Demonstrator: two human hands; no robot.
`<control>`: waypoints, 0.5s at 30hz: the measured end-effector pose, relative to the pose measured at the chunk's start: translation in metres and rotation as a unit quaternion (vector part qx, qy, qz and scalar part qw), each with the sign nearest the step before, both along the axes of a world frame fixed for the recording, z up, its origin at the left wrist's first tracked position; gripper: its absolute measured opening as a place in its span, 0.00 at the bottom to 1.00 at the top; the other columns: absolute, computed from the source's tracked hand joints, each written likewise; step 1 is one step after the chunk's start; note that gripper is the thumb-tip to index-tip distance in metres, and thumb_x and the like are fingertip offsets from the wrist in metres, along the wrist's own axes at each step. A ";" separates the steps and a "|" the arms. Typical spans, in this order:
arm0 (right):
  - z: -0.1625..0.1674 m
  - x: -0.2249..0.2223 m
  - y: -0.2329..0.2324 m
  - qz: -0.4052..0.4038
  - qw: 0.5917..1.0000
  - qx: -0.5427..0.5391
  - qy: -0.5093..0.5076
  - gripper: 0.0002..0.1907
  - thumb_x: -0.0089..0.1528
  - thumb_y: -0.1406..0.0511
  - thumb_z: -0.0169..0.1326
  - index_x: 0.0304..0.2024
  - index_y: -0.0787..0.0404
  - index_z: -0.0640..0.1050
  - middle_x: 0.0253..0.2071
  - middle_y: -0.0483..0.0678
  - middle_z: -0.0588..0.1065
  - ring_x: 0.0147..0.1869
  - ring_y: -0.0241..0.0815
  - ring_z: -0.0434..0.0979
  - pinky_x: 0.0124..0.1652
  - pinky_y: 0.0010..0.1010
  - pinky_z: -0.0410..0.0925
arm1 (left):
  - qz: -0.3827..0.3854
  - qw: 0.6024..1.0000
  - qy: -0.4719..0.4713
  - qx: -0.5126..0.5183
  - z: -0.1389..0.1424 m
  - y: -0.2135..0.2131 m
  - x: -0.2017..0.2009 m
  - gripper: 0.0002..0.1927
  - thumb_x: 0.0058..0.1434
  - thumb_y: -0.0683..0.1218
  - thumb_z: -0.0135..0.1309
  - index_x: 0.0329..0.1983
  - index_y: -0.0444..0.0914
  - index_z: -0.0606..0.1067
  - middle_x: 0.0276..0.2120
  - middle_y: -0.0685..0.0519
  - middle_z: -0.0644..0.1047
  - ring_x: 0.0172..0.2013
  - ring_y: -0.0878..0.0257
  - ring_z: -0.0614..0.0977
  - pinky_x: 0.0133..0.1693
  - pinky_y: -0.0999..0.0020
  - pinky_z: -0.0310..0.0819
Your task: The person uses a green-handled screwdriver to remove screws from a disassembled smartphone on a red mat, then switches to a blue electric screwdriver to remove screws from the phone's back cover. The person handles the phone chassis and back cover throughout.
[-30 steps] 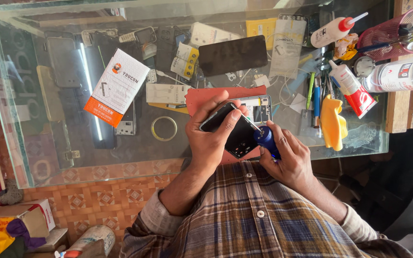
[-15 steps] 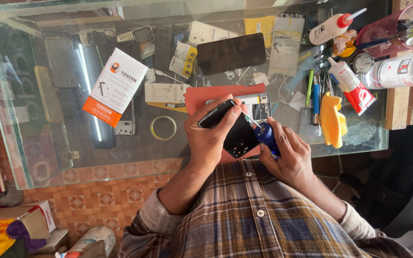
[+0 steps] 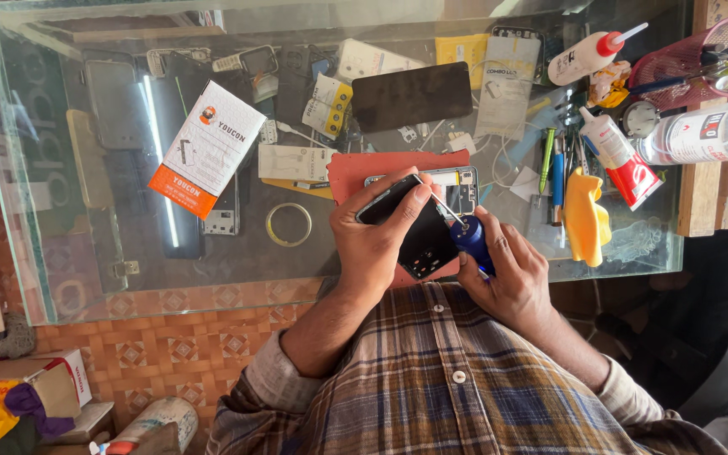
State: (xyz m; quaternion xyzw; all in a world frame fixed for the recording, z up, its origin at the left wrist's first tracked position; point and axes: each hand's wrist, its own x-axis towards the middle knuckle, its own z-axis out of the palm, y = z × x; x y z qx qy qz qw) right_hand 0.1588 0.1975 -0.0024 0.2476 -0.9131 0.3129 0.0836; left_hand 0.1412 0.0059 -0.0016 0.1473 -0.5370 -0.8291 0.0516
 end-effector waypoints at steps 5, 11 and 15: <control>0.004 -0.009 0.007 0.011 1.000 0.026 -0.009 0.30 0.57 0.70 0.61 0.61 0.73 0.71 0.40 0.57 0.75 0.39 0.53 0.79 0.39 0.41 0.74 | -0.052 0.998 0.008 -0.020 -0.002 -0.004 -0.004 0.13 0.67 0.38 0.61 0.53 0.28 0.80 0.42 0.47 0.84 0.43 0.63 0.85 0.49 0.69 0.83; 0.005 -0.013 0.008 0.033 0.999 0.031 0.007 0.30 0.57 0.70 0.62 0.61 0.74 0.71 0.41 0.57 0.76 0.40 0.53 0.79 0.39 0.40 0.74 | -0.084 0.995 0.041 0.023 -0.008 -0.002 -0.006 0.17 0.68 0.40 0.59 0.58 0.27 0.76 0.48 0.47 0.83 0.47 0.64 0.85 0.53 0.67 0.81; 0.003 -0.010 0.006 0.032 0.999 0.026 0.008 0.30 0.56 0.69 0.62 0.61 0.73 0.71 0.42 0.57 0.76 0.40 0.53 0.80 0.40 0.40 0.74 | -0.113 0.987 0.093 0.064 -0.013 0.002 -0.004 0.20 0.75 0.41 0.53 0.67 0.27 0.70 0.55 0.44 0.80 0.55 0.62 0.81 0.62 0.64 0.75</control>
